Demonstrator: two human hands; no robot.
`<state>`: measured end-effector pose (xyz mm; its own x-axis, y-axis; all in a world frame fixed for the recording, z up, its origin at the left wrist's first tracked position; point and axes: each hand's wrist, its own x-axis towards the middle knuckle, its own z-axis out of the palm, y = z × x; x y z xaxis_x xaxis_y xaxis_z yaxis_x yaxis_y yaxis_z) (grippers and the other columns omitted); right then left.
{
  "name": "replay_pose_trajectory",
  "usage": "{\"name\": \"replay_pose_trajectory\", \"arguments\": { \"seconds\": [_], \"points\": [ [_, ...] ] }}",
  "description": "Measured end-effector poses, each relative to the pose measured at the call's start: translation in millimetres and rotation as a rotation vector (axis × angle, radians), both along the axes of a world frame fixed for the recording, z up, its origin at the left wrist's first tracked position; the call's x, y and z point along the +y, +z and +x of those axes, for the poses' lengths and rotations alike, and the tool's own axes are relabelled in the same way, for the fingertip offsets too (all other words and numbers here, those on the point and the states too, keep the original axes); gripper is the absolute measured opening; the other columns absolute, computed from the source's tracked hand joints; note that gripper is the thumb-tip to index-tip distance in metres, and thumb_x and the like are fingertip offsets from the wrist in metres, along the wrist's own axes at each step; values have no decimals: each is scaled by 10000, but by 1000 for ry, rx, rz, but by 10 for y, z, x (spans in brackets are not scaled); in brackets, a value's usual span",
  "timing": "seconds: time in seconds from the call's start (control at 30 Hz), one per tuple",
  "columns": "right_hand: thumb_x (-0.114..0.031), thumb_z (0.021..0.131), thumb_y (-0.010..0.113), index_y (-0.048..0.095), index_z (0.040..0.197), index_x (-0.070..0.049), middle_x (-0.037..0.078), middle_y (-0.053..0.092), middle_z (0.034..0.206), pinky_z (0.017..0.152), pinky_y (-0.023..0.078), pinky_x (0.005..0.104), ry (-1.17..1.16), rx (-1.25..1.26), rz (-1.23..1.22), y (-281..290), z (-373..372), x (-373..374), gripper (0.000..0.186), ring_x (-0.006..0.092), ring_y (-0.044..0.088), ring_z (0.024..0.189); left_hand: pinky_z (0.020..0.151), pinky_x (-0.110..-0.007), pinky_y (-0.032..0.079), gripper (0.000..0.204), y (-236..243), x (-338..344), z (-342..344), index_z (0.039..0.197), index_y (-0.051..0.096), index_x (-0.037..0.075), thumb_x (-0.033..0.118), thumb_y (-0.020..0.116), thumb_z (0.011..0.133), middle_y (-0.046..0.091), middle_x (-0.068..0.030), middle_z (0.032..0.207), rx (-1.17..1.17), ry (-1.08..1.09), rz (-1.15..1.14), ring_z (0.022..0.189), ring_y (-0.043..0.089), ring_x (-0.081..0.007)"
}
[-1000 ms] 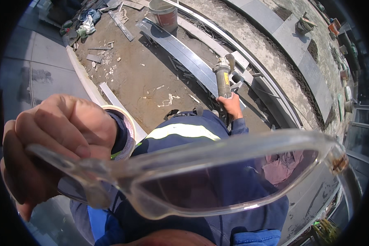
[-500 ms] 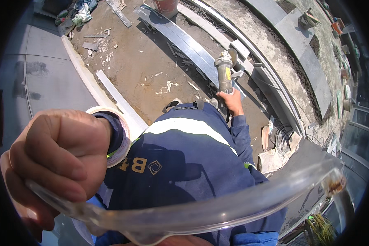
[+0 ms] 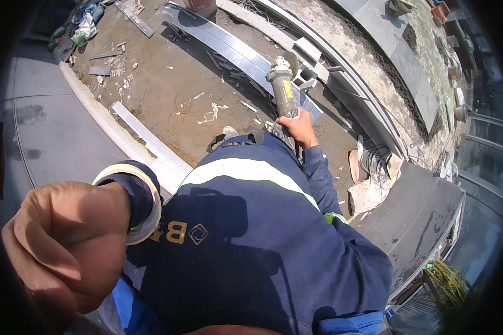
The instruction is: The person uses an angle grinder to smooth the edge of a long, curved stone slab. They hold the tool with both hands and move it along the slab's edge, generating dust. The person briefly touches their face before resuming the grinding task.
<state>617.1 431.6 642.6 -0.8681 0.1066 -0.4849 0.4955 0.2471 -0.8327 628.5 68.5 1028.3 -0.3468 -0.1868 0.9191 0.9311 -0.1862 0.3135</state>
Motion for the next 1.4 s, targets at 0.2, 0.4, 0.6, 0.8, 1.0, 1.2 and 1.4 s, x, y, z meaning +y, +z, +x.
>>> {"name": "replay_pose_trajectory", "arguments": {
  "seconds": [0.2,0.4,0.6,0.8,1.0,1.2,1.4],
  "points": [
    [-123,770,856,683,1062,41,46,707,847,615,514,298,-73,-49,-103,58,37,-48,377,117,635,667,646,-131,537,254,104,-263,-91,756,782,164,134,648,969,740,48,704,-8,-48,28,705,686,-22],
    [-134,805,832,676,973,2,35,693,798,595,489,293,-83,-43,-53,140,26,-137,267,107,625,641,657,-164,554,186,7,-231,-177,834,760,126,138,652,985,721,8,780,-30,-74,2,729,696,-58],
    [-135,792,849,679,1051,28,48,705,828,608,506,283,-80,-29,15,83,45,-230,351,117,632,649,668,-197,571,131,-70,-240,-318,913,737,88,141,656,1001,703,-31,855,-47,-83,20,753,707,-94],
    [-129,760,869,667,1111,44,72,725,882,643,528,289,-149,-125,25,131,172,-198,441,121,653,704,679,-230,589,113,-175,-227,-604,992,715,49,144,660,1018,685,-71,931,-101,-120,4,776,717,-130],
    [-134,758,865,668,1108,63,84,729,889,661,534,292,-223,-168,97,139,531,58,447,136,657,715,690,-264,606,145,-455,45,-902,1071,692,11,148,664,1034,666,-110,1006,-142,-173,3,800,728,-166],
    [-132,744,855,640,1124,91,112,736,899,675,549,317,-217,-169,127,-113,570,519,490,152,676,747,701,-297,623,204,-701,556,-1196,1149,670,-27,151,668,1050,648,-150,1082,-188,-154,-49,824,738,-202],
    [-204,716,849,626,1058,74,167,735,842,716,572,387,-5,-189,277,-667,267,1263,494,245,721,754,712,-330,640,274,-1771,1437,-1278,1228,648,-66,155,672,1067,629,-189,1158,-593,133,-274,848,749,-238]
  ]
}}
